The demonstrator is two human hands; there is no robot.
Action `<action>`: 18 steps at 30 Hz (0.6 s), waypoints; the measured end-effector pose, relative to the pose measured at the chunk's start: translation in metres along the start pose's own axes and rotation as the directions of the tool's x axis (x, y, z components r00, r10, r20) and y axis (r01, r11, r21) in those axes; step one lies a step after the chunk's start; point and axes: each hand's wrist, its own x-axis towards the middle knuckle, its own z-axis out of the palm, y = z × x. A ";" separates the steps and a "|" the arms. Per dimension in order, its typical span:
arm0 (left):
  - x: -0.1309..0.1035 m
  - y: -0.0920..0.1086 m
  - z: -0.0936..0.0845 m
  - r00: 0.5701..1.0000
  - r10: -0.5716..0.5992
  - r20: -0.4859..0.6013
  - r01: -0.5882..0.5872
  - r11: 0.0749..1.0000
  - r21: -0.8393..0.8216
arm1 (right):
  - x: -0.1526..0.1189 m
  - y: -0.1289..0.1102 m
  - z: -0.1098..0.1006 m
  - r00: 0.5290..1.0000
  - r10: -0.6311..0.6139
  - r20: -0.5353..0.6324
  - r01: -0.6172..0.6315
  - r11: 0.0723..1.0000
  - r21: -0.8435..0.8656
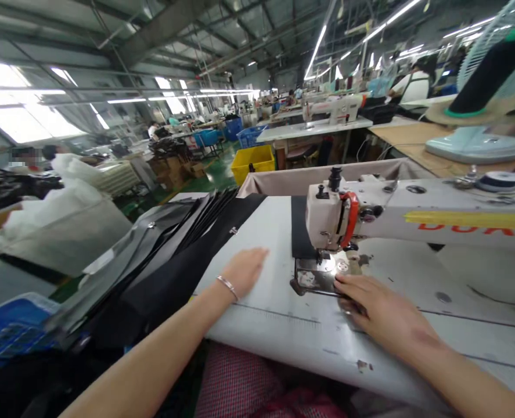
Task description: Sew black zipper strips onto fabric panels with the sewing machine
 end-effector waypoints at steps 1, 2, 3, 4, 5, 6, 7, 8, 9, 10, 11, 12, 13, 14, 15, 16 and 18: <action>-0.016 -0.022 -0.001 0.989 -0.148 0.002 0.148 0.988 0.052 | -0.015 -0.004 0.003 1.000 -0.008 -0.017 0.009 1.000 0.005; -0.032 -0.043 -0.001 0.959 -0.282 0.010 0.280 0.955 0.101 | -0.028 -0.009 0.007 0.999 -0.009 -0.037 0.009 1.000 0.002; -0.044 -0.062 0.000 0.923 -0.383 0.026 0.376 0.915 0.144 | -0.039 -0.015 0.011 0.998 -0.006 -0.061 0.006 1.000 -0.005; -0.054 -0.079 0.003 0.890 -0.452 0.051 0.437 0.881 0.179 | -0.046 -0.020 0.014 0.996 0.001 -0.087 -0.002 1.000 -0.013; -0.060 -0.091 0.006 0.865 -0.496 0.079 0.472 0.857 0.207 | -0.051 -0.024 0.017 0.994 0.013 -0.110 -0.015 1.000 -0.020; -0.063 -0.101 0.009 0.848 -0.519 0.106 0.488 0.844 0.225 | -0.052 -0.028 0.019 0.992 0.026 -0.127 -0.029 0.999 -0.022; -0.062 -0.107 0.012 0.838 -0.530 0.129 0.493 0.838 0.235 | -0.051 -0.032 0.020 0.990 0.040 -0.136 -0.043 0.999 -0.019; -0.060 -0.112 0.014 0.833 -0.534 0.146 0.495 0.836 0.238 | -0.049 -0.035 0.020 0.990 0.052 -0.134 -0.053 0.999 -0.010; -0.055 -0.114 0.015 0.829 -0.537 0.158 0.496 0.836 0.235 | -0.046 -0.037 0.019 0.991 0.056 -0.124 -0.056 0.998 0.004; -0.051 -0.115 0.015 0.826 -0.538 0.167 0.499 0.837 0.227 | -0.044 -0.040 0.018 0.993 0.053 -0.107 -0.051 0.998 0.021; -0.046 -0.116 0.014 0.825 -0.538 0.173 0.502 0.838 0.213 | -0.044 -0.043 0.016 0.995 0.044 -0.087 -0.040 0.998 0.040; -0.043 -0.117 0.012 0.824 -0.538 0.176 0.507 0.840 0.193 | -0.045 -0.046 0.014 0.997 0.032 -0.070 -0.028 0.998 0.060; -0.040 -0.118 0.010 0.823 -0.539 0.178 0.514 0.841 0.167 | -0.047 -0.048 0.013 0.998 0.021 -0.058 -0.016 0.997 0.077; -0.039 -0.119 0.007 0.822 -0.540 0.179 0.523 0.841 0.135 | -0.051 -0.050 0.012 0.999 0.013 -0.051 -0.008 0.996 0.092; -0.038 -0.120 0.004 0.820 -0.543 0.180 0.535 0.840 0.096 | -0.055 -0.051 0.011 0.999 0.011 -0.048 -0.006 0.995 0.102; -0.039 -0.121 0.001 0.818 -0.546 0.181 0.547 0.836 0.051 | -0.059 -0.052 0.012 0.999 0.010 -0.047 -0.005 0.994 0.110; -0.041 -0.122 -0.005 0.815 -0.552 0.177 0.569 0.820 -0.063 | -0.067 -0.050 0.013 0.999 0.008 -0.049 -0.002 0.992 0.124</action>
